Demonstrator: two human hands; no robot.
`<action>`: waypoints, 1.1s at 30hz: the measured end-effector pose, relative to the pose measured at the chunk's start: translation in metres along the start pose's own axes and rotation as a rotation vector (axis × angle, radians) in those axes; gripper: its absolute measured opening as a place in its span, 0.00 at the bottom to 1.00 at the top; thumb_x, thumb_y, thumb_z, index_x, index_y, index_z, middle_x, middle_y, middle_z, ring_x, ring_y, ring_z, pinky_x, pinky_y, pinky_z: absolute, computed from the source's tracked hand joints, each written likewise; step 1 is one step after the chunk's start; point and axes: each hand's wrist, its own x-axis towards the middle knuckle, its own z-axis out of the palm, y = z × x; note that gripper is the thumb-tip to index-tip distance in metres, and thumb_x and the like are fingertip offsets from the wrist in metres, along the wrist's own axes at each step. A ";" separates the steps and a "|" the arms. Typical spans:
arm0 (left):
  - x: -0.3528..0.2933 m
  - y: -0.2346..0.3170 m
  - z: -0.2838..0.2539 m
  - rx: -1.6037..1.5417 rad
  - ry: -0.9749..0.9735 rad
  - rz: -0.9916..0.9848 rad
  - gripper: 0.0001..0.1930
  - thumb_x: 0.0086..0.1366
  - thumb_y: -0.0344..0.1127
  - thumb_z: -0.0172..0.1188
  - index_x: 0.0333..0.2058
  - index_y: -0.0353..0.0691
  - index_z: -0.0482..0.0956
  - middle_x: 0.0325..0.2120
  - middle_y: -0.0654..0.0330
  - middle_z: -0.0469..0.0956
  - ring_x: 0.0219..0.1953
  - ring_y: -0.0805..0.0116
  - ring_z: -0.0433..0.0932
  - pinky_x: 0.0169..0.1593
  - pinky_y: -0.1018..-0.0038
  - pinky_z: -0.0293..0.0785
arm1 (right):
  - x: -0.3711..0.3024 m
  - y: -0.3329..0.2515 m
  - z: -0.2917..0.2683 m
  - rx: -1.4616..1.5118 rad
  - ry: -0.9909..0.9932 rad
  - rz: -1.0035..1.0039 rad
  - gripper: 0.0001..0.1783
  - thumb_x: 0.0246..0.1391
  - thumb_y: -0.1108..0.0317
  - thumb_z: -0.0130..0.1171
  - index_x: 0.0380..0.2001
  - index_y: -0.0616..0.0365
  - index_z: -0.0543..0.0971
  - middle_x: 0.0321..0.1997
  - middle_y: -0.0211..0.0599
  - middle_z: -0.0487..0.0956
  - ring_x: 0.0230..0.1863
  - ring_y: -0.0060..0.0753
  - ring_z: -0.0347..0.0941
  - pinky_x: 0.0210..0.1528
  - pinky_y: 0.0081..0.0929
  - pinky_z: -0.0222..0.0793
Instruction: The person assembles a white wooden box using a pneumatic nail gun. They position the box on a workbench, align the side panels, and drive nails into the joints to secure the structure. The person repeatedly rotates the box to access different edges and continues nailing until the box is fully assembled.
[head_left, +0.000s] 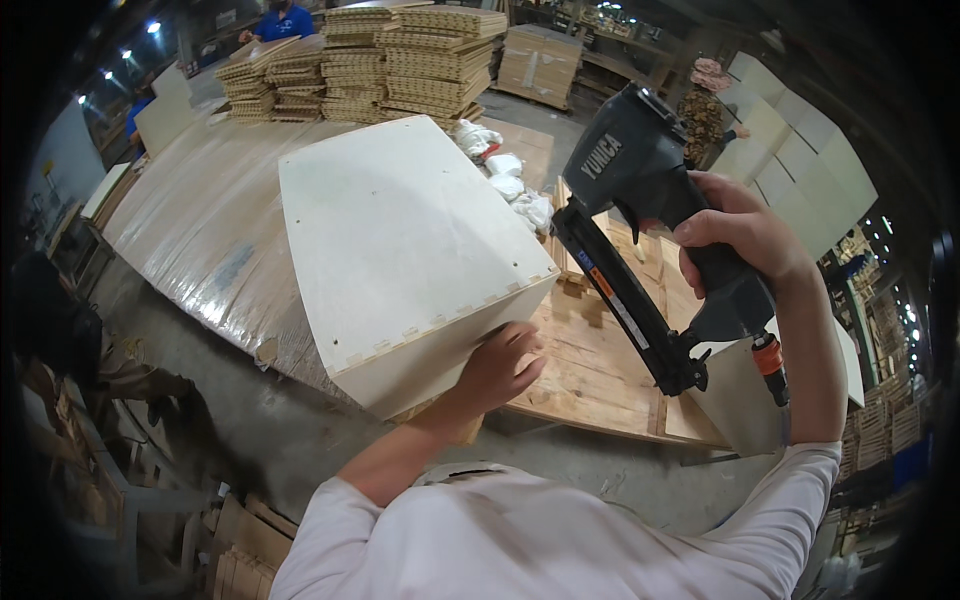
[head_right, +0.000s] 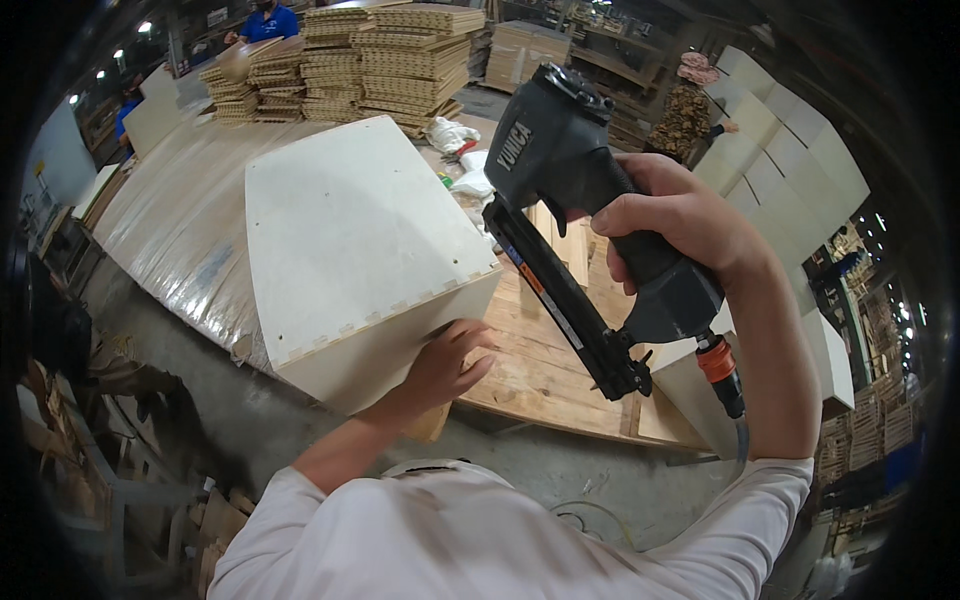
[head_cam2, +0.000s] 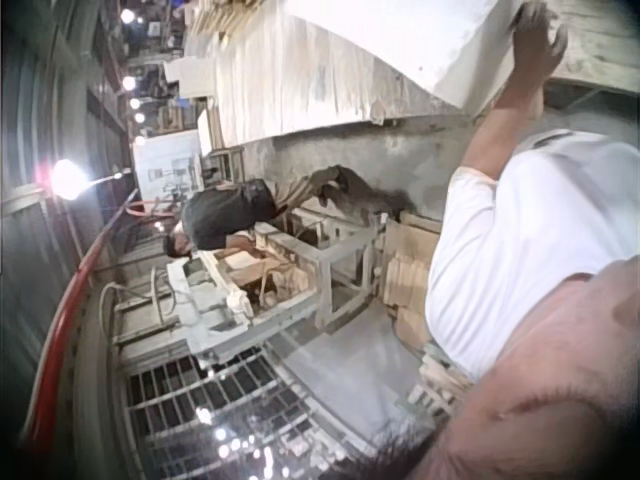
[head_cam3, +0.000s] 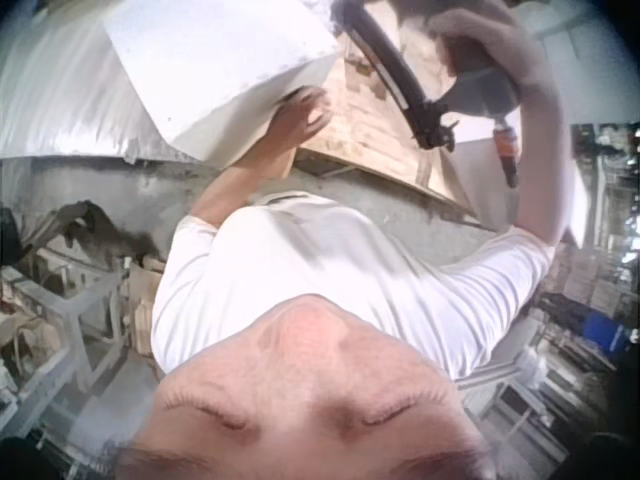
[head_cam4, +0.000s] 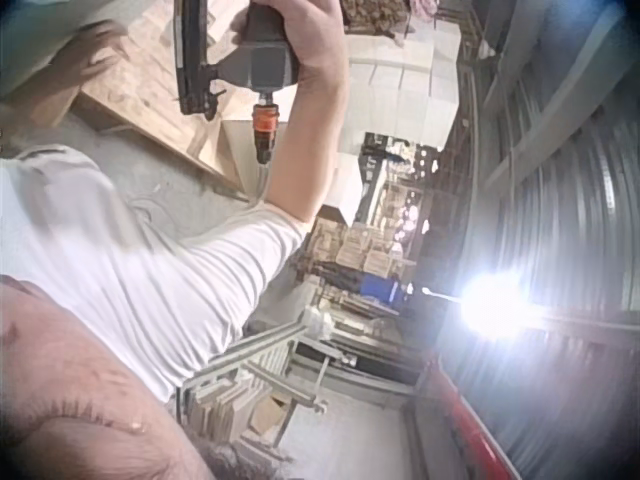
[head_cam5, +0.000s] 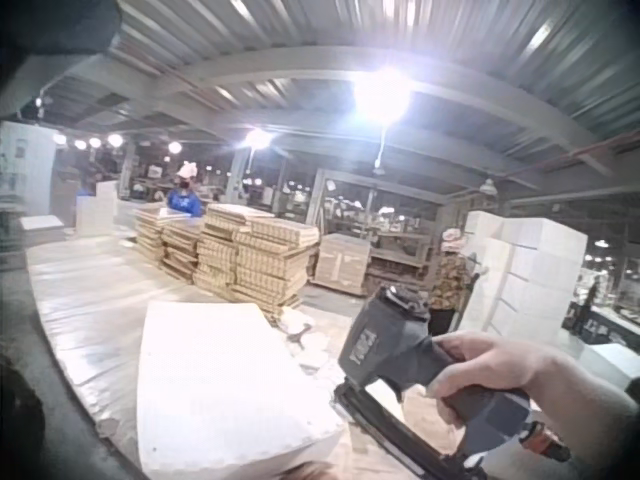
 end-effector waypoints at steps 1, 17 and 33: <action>-0.012 -0.002 -0.008 0.023 -0.035 0.007 0.10 0.58 0.35 0.62 0.37 0.40 0.75 0.40 0.57 0.76 0.43 0.56 0.76 0.44 0.65 0.73 | -0.002 0.001 0.000 0.004 0.008 0.043 0.19 0.47 0.73 0.58 0.43 0.71 0.71 0.30 0.38 0.76 0.20 0.25 0.75 0.19 0.24 0.76; -0.193 -0.036 -0.126 0.090 0.129 -0.594 0.05 0.56 0.26 0.63 0.33 0.36 0.79 0.29 0.52 0.80 0.33 0.61 0.81 0.30 0.70 0.76 | 0.013 0.016 0.006 -0.032 -0.079 0.187 0.17 0.48 0.73 0.58 0.40 0.69 0.70 0.37 0.42 0.77 0.22 0.22 0.76 0.22 0.25 0.78; -0.167 -0.025 -0.142 0.163 0.237 -0.608 0.13 0.57 0.39 0.66 0.35 0.37 0.76 0.33 0.53 0.79 0.36 0.55 0.78 0.39 0.65 0.75 | 0.014 -0.005 0.049 -0.022 -0.221 0.162 0.23 0.47 0.72 0.60 0.47 0.68 0.68 0.40 0.40 0.76 0.21 0.23 0.75 0.22 0.22 0.77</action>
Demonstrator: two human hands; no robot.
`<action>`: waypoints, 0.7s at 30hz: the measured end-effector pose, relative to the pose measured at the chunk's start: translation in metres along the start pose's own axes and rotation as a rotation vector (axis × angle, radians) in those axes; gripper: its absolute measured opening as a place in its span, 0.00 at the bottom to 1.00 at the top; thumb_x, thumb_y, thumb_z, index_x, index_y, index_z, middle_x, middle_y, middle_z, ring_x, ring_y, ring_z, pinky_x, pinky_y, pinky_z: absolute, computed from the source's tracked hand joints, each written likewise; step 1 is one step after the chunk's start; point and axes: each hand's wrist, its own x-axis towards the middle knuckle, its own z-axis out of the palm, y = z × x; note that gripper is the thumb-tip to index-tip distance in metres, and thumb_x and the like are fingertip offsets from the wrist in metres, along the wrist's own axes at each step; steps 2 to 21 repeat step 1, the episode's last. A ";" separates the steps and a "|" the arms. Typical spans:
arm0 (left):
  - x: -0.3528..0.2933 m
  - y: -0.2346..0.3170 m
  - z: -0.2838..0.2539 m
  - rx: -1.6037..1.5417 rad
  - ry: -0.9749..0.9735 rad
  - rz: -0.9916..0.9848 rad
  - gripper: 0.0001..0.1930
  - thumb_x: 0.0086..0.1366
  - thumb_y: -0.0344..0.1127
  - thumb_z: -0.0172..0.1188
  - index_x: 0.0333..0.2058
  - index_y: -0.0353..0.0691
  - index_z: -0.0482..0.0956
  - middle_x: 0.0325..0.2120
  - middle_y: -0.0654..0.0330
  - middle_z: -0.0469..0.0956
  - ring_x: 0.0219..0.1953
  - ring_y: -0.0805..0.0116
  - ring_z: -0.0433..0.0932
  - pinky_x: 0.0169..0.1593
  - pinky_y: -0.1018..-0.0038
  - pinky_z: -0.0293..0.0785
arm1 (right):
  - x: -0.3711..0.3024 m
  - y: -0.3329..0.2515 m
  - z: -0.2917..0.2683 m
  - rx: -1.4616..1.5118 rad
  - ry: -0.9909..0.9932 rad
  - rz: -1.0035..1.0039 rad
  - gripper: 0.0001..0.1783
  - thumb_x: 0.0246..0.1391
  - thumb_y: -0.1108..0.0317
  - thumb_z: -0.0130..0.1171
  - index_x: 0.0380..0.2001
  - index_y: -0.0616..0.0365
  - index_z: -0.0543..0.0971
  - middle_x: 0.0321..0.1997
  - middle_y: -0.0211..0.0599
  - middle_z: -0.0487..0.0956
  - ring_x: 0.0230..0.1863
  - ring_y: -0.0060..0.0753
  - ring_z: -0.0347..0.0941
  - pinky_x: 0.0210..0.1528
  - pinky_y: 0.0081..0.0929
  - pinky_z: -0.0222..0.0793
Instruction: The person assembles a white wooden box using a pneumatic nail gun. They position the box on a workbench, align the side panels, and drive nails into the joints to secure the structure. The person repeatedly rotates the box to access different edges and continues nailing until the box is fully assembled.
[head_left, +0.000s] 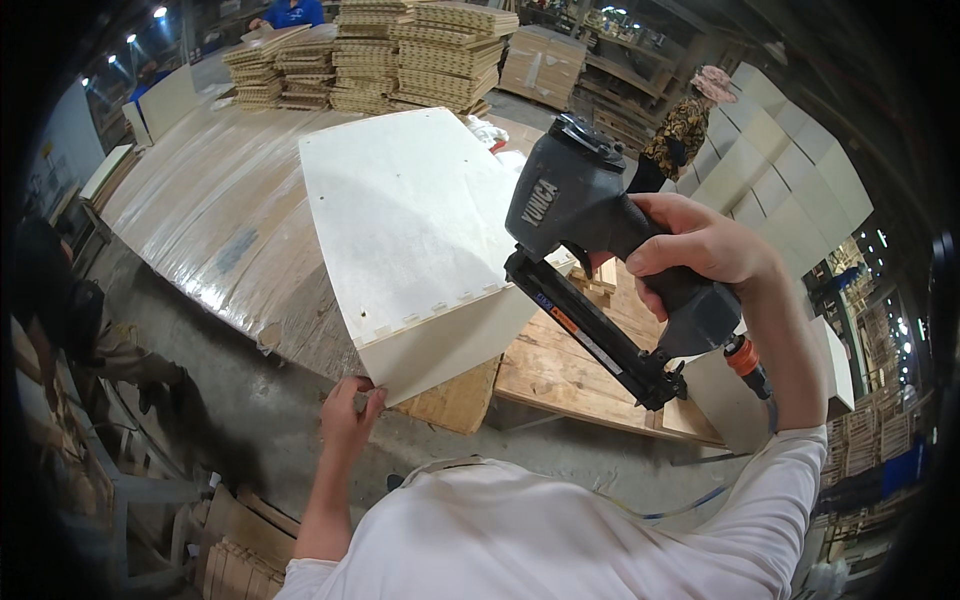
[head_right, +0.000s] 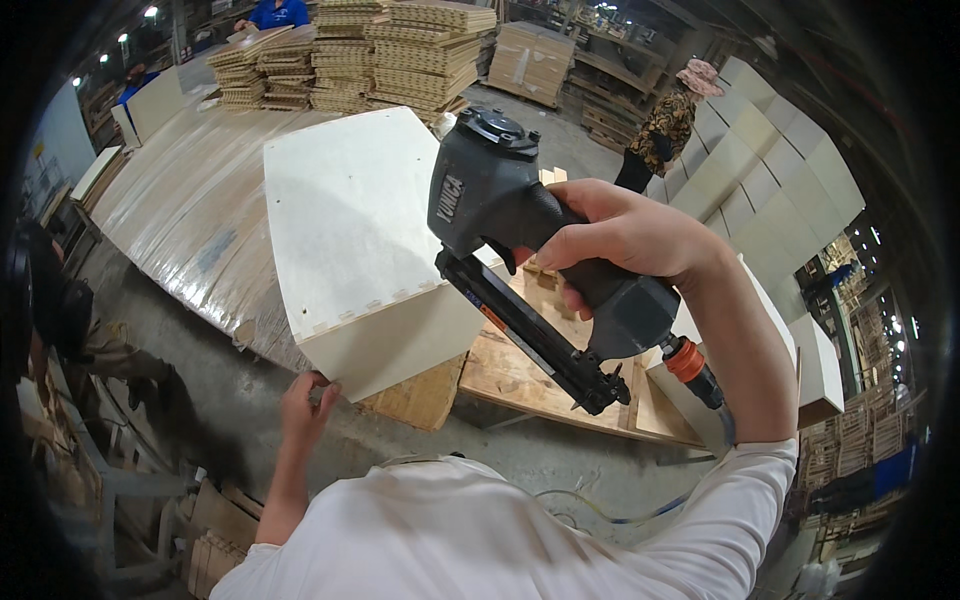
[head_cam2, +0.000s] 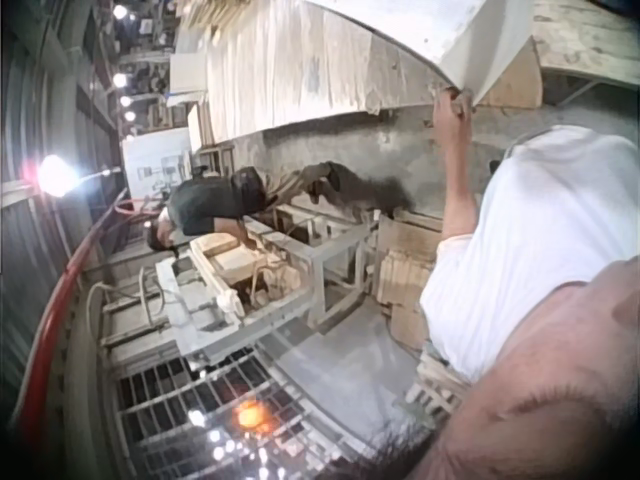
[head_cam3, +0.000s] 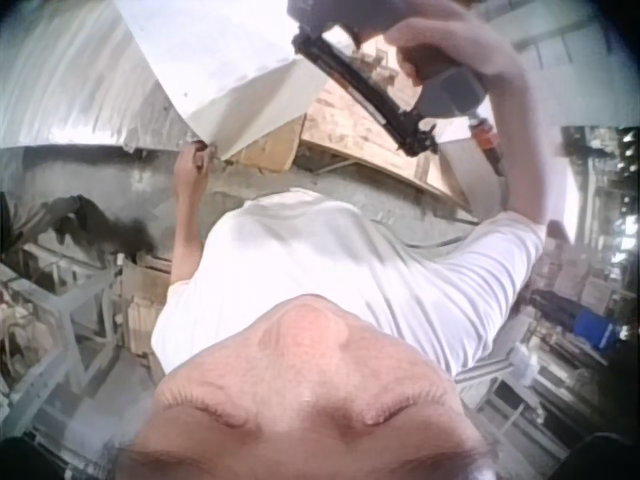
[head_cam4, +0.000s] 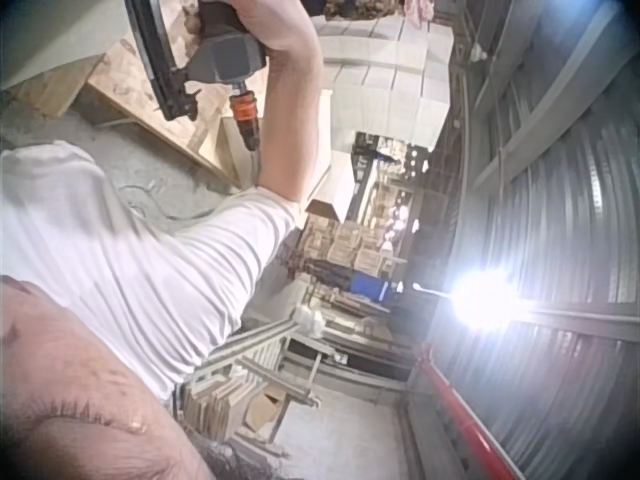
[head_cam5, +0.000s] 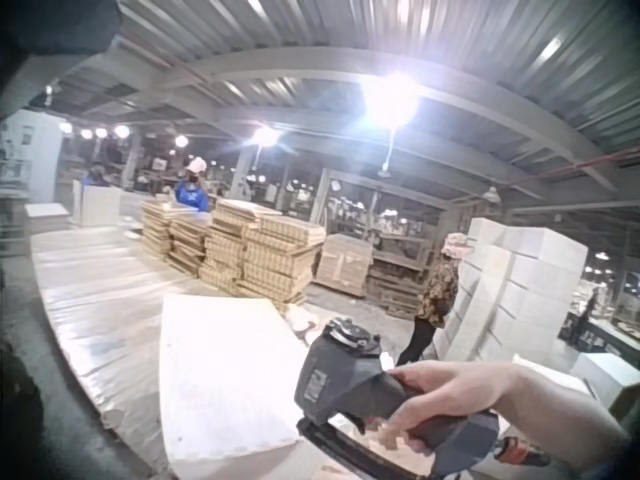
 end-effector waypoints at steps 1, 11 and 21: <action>0.000 0.001 -0.002 -0.009 -0.010 -0.010 0.13 0.58 0.39 0.65 0.35 0.38 0.76 0.34 0.53 0.79 0.38 0.55 0.78 0.41 0.65 0.76 | 0.000 -0.002 0.000 -0.009 0.003 0.003 0.24 0.47 0.72 0.60 0.49 0.66 0.68 0.42 0.40 0.77 0.21 0.24 0.76 0.23 0.23 0.77; 0.000 0.001 -0.002 -0.009 -0.010 -0.010 0.13 0.58 0.39 0.65 0.35 0.38 0.76 0.34 0.53 0.79 0.38 0.55 0.78 0.41 0.65 0.76 | 0.000 -0.002 0.000 -0.009 0.003 0.003 0.24 0.47 0.72 0.60 0.49 0.66 0.68 0.42 0.40 0.77 0.21 0.24 0.76 0.23 0.23 0.77; 0.000 0.001 -0.002 -0.009 -0.010 -0.010 0.13 0.58 0.39 0.65 0.35 0.38 0.76 0.34 0.53 0.79 0.38 0.55 0.78 0.41 0.65 0.76 | 0.000 -0.002 0.000 -0.009 0.003 0.003 0.24 0.47 0.72 0.60 0.49 0.66 0.68 0.42 0.40 0.77 0.21 0.24 0.76 0.23 0.23 0.77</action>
